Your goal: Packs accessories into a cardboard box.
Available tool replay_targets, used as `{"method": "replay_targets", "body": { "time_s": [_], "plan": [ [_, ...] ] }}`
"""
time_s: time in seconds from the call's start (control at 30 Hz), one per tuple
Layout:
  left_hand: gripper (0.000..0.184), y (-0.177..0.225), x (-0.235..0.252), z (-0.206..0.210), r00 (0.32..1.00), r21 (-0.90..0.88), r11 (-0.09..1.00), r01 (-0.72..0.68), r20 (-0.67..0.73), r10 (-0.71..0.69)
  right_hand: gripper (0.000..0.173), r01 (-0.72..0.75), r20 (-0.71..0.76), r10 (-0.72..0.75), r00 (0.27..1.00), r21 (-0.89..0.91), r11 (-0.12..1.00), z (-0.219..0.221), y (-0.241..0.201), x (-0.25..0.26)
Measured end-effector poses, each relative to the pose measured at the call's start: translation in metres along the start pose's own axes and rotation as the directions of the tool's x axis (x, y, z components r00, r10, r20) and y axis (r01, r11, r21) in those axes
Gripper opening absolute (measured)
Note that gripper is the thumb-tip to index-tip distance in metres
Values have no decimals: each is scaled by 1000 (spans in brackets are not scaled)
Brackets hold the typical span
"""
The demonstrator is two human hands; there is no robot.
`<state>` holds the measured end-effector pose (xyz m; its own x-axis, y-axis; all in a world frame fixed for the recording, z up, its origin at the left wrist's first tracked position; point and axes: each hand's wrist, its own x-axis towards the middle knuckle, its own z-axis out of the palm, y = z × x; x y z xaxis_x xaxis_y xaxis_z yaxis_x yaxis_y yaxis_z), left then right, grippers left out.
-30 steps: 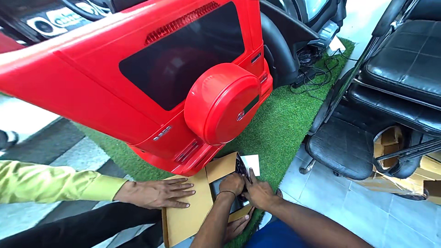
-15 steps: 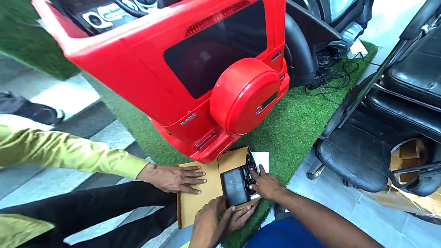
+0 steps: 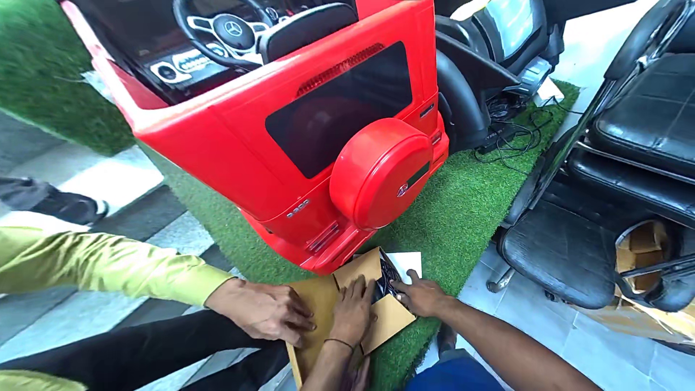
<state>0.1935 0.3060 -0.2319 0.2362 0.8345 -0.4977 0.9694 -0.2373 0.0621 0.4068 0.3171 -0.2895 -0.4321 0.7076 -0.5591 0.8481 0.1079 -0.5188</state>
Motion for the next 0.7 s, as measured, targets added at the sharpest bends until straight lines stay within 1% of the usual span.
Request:
{"method": "replay_targets", "body": {
  "time_s": [0.03, 0.07, 0.1, 0.17, 0.23, 0.3, 0.33, 0.37, 0.43, 0.5, 0.57, 0.6, 0.63, 0.67, 0.7],
  "plan": [
    [80, -1, 4, 1, 994, -5, 1000, 10, 112, -9, 53, 11, 19, -10, 1000, -13, 1000, -1, 0, 0],
    [75, -1, 5, 3, 986, -13, 1000, 16, 165, -13, 55, 14, 32, -13, 999, -23, 1000, -1, -2, -1],
    [72, 0, 5, 6, 982, -18, 1000, 21, 189, -17, 57, 8, 23, -7, 1000, -25, 1000, 0, -4, -4],
    [72, 2, 3, 15, 979, -31, 999, 39, 199, -32, 66, -14, -82, 13, 997, -9, 1000, 8, -12, -13],
    [78, 3, 3, 16, 982, -77, 995, 61, 184, -46, 83, 0, -261, 10, 965, 36, 999, 17, -19, -25],
    [86, 3, 1, 16, 985, -136, 987, 87, 159, -65, 88, 95, -368, -75, 927, 36, 995, 22, -22, -34],
    [89, 4, -1, 16, 986, -162, 981, 103, 149, -79, 90, 154, -381, -141, 914, 5, 988, 24, -23, -35],
    [89, 6, -2, 16, 986, -177, 977, 116, 140, -92, 95, 192, -354, -193, 915, -38, 981, 23, -25, -34],
    [85, 10, -2, 16, 985, -176, 975, 137, 132, -115, 112, 202, -266, -226, 937, -115, 973, 18, -29, -23],
    [80, 14, 0, 16, 982, -144, 978, 154, 132, -135, 121, 173, -192, -205, 960, -170, 970, 9, -30, -6],
    [71, 20, -8, 19, 985, -112, 985, 135, 119, -121, 123, 138, -132, -165, 977, -194, 971, 5, -27, 9],
    [67, 24, -16, 22, 992, -114, 988, 101, 90, -91, 125, 126, -105, -149, 983, -201, 971, 4, -26, 13],
    [63, 28, -28, 26, 999, -136, 990, 49, 21, -47, 125, 114, -86, -135, 987, -209, 971, 2, -26, 15],
    [55, 30, -42, 31, 993, -152, 988, -18, -122, 0, 125, 100, -76, -120, 990, -224, 969, 0, -28, 15],
    [49, 33, -58, 36, 944, -154, 985, -82, -327, 28, 124, 85, -70, -104, 992, -231, 969, -2, -31, 15]
  ]
}}
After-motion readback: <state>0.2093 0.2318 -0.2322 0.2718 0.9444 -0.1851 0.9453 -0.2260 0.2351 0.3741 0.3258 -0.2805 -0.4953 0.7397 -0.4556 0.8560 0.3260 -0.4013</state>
